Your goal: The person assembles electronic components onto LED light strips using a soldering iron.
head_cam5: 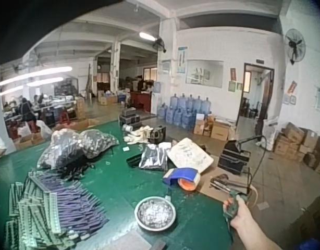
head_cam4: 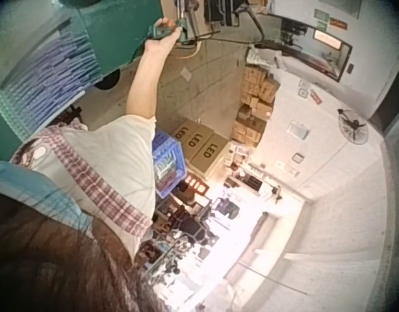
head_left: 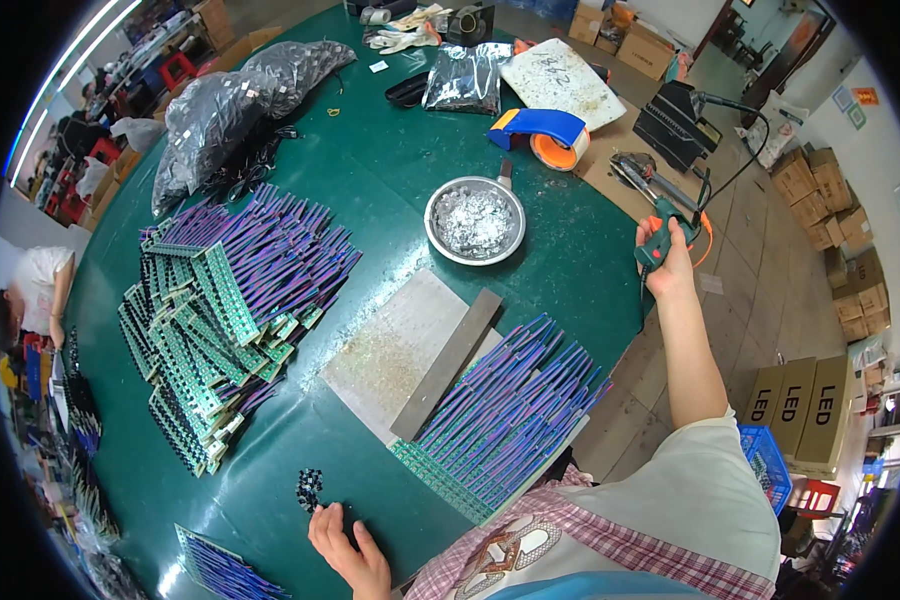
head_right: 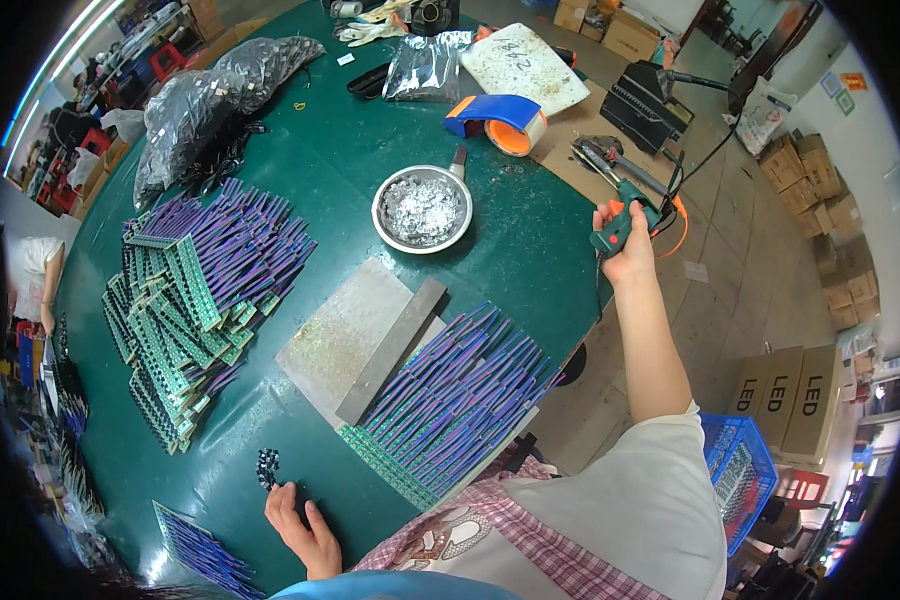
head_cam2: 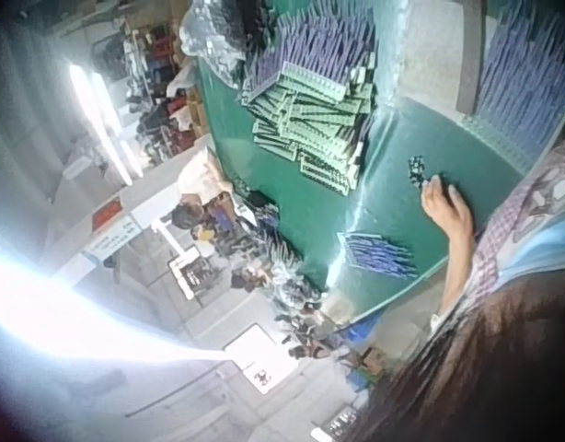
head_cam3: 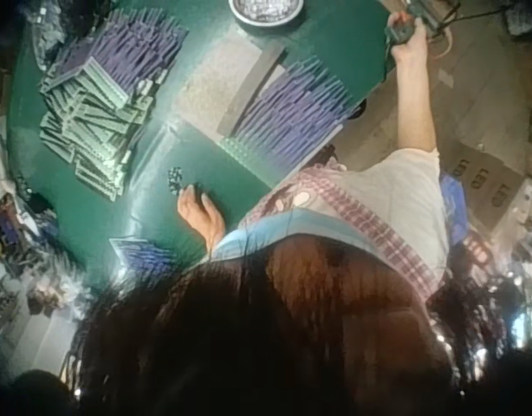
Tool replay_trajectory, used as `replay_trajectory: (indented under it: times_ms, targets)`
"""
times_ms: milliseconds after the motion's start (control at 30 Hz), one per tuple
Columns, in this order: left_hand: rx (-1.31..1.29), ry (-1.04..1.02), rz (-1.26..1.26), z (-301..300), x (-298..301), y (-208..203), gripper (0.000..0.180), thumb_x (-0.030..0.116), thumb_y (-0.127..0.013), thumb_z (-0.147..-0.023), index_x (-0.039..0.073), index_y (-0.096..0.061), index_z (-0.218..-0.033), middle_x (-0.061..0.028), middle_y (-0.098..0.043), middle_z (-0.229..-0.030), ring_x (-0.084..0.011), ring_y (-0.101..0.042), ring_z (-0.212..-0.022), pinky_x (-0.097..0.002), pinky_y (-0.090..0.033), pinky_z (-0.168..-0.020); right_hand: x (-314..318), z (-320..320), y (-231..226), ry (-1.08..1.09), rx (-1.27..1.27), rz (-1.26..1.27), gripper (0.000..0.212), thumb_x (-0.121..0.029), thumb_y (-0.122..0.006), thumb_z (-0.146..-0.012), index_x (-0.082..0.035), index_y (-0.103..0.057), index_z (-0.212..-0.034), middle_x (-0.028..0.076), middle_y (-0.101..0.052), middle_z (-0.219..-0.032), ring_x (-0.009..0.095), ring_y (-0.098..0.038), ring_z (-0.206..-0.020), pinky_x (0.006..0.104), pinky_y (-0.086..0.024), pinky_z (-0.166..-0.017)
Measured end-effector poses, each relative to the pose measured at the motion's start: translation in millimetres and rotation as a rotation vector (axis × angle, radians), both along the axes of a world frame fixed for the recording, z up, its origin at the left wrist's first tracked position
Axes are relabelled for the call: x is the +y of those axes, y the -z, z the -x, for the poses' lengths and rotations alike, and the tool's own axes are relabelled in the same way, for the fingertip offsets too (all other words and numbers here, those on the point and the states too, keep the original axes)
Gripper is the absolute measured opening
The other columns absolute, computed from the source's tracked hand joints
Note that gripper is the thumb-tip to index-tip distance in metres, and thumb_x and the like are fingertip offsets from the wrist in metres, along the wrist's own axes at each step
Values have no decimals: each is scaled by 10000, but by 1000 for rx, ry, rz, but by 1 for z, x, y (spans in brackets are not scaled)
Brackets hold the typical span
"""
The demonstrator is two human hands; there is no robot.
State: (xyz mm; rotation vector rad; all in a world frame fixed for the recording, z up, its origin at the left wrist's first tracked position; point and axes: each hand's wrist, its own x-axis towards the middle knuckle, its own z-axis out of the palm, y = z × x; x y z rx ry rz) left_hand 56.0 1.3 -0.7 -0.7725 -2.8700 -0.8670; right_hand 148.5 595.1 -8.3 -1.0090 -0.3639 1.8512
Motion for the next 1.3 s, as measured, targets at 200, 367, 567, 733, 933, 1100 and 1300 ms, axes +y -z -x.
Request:
replay_trajectory:
  times_ms: [200,367,567,733,933,1100,1300]
  targets:
    - [-27,-37,-46,0,1,1,350,-7,-548,-914,-24,-543,-1263,-203,-542,-1265,-397,-472,-1244,-483,-352,-1070,-30,-11,-35,-313,-420,-272,515,-460,-560,-992,10,-551,-1202,172,-637,-1018,245,-668,-909,344,-584,-756]
    - [-8,-36,-44,0,3,3,317,-5,-552,-908,-36,-568,-1222,-210,-537,-1259,-397,-471,-1242,-488,-342,-1075,-8,-53,-53,-461,-1394,-589,402,-379,-614,-961,10,-655,-1055,94,-676,-792,151,-644,-599,288,-490,-547]
    - [27,-17,-16,-1,5,6,289,-2,-544,-914,-51,-570,-1197,-211,-531,-1246,-397,-472,-1237,-494,-341,-1079,136,-29,-17,-288,-1378,-1228,308,-193,-673,-901,-78,-653,-1186,151,-708,-1070,279,-678,-983,366,-522,-841]
    - [58,-46,16,-2,4,12,278,-5,-543,-903,-52,-570,-1176,-213,-528,-1243,-393,-474,-1233,-494,-349,-1075,155,-22,-29,-705,-1251,-1066,408,-175,-635,-945,-88,-556,-1336,69,-696,-1015,160,-625,-855,291,-498,-747]
    - [179,-43,161,6,2,15,328,218,-644,-926,1,-634,-1171,-248,-589,-1167,-419,-551,-1108,-518,-418,-985,84,-36,-96,-728,-683,-1032,362,-309,-512,-1040,-24,-557,-1258,12,-630,-891,52,-516,-703,215,-428,-609]
    - [200,-15,156,10,3,17,323,233,-606,-938,-3,-647,-1154,-239,-602,-1146,-414,-555,-1091,-506,-437,-962,48,-48,-129,-893,-338,-885,378,-332,-501,-1046,-7,-524,-1238,30,-619,-848,27,-484,-595,194,-397,-545]
    - [221,-26,150,10,-1,26,341,248,-613,-930,-6,-649,-1155,-232,-601,-1151,-409,-556,-1093,-494,-435,-974,38,-51,-139,-1014,-44,-754,378,-313,-519,-1038,14,-520,-1228,48,-623,-852,14,-466,-582,180,-375,-533]
